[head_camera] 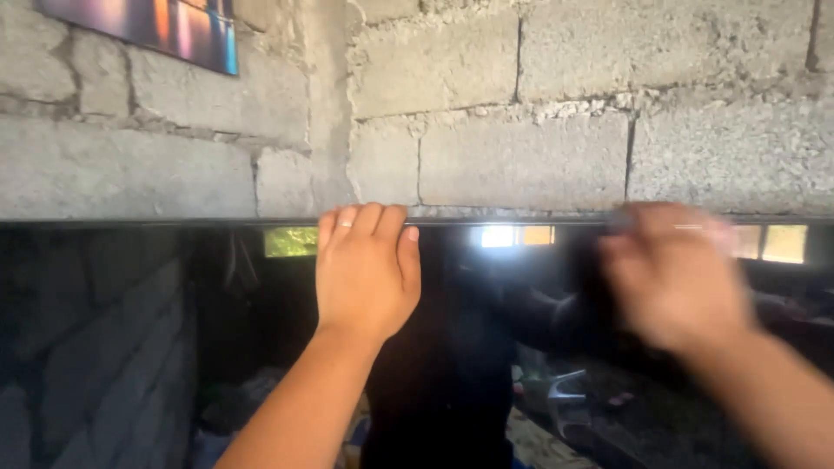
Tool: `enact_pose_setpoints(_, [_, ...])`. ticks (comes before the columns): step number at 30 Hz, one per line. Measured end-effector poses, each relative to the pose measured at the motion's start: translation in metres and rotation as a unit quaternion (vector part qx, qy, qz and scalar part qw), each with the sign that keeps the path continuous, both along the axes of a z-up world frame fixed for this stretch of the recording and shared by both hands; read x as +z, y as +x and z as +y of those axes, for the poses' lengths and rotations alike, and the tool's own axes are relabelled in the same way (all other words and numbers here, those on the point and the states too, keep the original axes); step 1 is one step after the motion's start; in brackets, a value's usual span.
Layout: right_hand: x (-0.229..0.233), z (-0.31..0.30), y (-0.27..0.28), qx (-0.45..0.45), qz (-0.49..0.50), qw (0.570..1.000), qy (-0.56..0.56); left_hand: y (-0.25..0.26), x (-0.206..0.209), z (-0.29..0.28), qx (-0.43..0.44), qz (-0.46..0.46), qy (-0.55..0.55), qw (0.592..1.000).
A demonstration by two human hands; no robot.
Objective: Cleaning the edges and surface of a television screen using a cloth.
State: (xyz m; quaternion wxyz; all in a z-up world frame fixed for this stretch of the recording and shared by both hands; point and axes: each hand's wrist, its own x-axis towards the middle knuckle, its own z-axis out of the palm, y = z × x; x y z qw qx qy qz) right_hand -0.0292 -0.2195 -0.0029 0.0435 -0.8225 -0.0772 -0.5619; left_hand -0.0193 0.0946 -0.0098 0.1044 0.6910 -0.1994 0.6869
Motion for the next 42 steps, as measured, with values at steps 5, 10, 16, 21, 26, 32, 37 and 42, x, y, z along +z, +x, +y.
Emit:
enact_pose_setpoints(5, [0.011,0.125,-0.017,0.089,0.047,0.993,-0.062,0.006,0.004,0.009,0.021,0.011,0.023,0.999])
enact_pose_setpoints(10, [0.011,0.115,-0.009,0.185,-0.014,0.974,-0.134,0.006,0.005,0.014,0.036,0.031,0.036,0.998])
enact_pose_setpoints(16, [0.015,-0.006,0.007,0.113,0.086,0.990,0.004,0.003,0.007,0.011,0.036,0.025,0.064,0.997])
enact_pose_setpoints(21, [-0.032,-0.234,0.152,0.278,-0.007,0.938,0.208,-0.004,0.008,0.007,0.038,0.094,0.099,0.990])
enact_pose_setpoints(26, [-0.032,-0.188,0.144,0.308,-0.016,0.909,0.279,-0.014,0.007,0.022,0.000,0.074,0.102,0.992])
enact_pose_setpoints(32, [0.016,0.058,0.011,-0.062,0.049,0.997,0.010,-0.009,0.009,0.051,0.072,0.011,0.044,0.996])
enact_pose_setpoints(37, [0.020,0.190,-0.014,0.055,0.036,0.995,-0.072,-0.010,0.010,0.064,0.071,0.071,0.015,0.995])
enact_pose_setpoints(42, [0.015,0.205,-0.009,0.207,-0.093,0.963,-0.142,-0.006,0.008,0.076,0.033,0.054,0.052,0.997])
